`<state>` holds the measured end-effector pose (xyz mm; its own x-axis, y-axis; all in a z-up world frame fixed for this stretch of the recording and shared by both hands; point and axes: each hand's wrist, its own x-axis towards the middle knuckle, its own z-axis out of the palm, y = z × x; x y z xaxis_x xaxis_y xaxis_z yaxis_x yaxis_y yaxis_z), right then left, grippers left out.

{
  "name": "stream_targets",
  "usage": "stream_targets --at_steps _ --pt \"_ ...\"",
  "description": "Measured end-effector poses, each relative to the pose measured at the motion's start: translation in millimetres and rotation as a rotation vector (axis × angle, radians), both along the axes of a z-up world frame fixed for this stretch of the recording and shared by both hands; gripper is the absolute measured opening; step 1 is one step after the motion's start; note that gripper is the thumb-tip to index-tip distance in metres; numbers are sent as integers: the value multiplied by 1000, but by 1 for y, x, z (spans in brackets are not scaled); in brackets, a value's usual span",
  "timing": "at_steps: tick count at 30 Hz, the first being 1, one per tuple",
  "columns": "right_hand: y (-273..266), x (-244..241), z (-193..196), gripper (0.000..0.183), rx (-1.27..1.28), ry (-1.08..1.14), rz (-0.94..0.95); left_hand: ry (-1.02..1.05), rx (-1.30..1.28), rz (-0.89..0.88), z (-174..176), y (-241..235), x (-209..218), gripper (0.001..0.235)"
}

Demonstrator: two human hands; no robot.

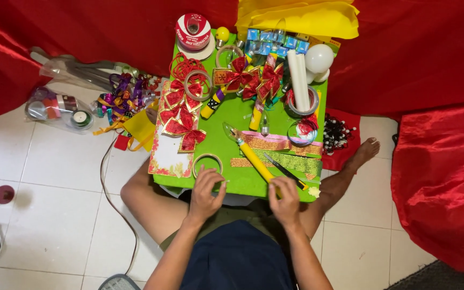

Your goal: The person sits on the floor and wraps a green glittery ribbon around a yellow cylindrical tool using both hands. They adjust the ribbon and continue wrapping it tightly along the tool's length.

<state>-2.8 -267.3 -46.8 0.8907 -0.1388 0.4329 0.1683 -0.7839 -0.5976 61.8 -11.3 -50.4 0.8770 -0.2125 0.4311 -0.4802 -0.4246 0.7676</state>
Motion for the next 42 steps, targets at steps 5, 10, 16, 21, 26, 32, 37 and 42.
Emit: stream_targets --at_steps 5,10,16,21,26,32,37,42 --pt "33 -11 -28 14 13 -59 158 -85 108 -80 -2 -8 0 12" --pt "59 0 -9 13 97 33 279 -129 244 -109 -14 -12 6 21" --pt "65 7 3 13 11 162 247 -119 292 -54 -30 -15 9 24" --pt "52 5 11 17 345 221 264 -236 353 36 -49 -22 7 20" --pt "21 10 26 16 367 192 145 -332 368 79 -60 -23 7 26" --pt "-21 26 24 16 235 216 -55 -409 367 90 -61 -21 7 29" --pt "-36 42 31 19 84 289 -133 -446 374 109 -61 -23 8 31" --pt "-23 54 46 47 952 522 -153 -480 363 130 -63 -23 9 32"
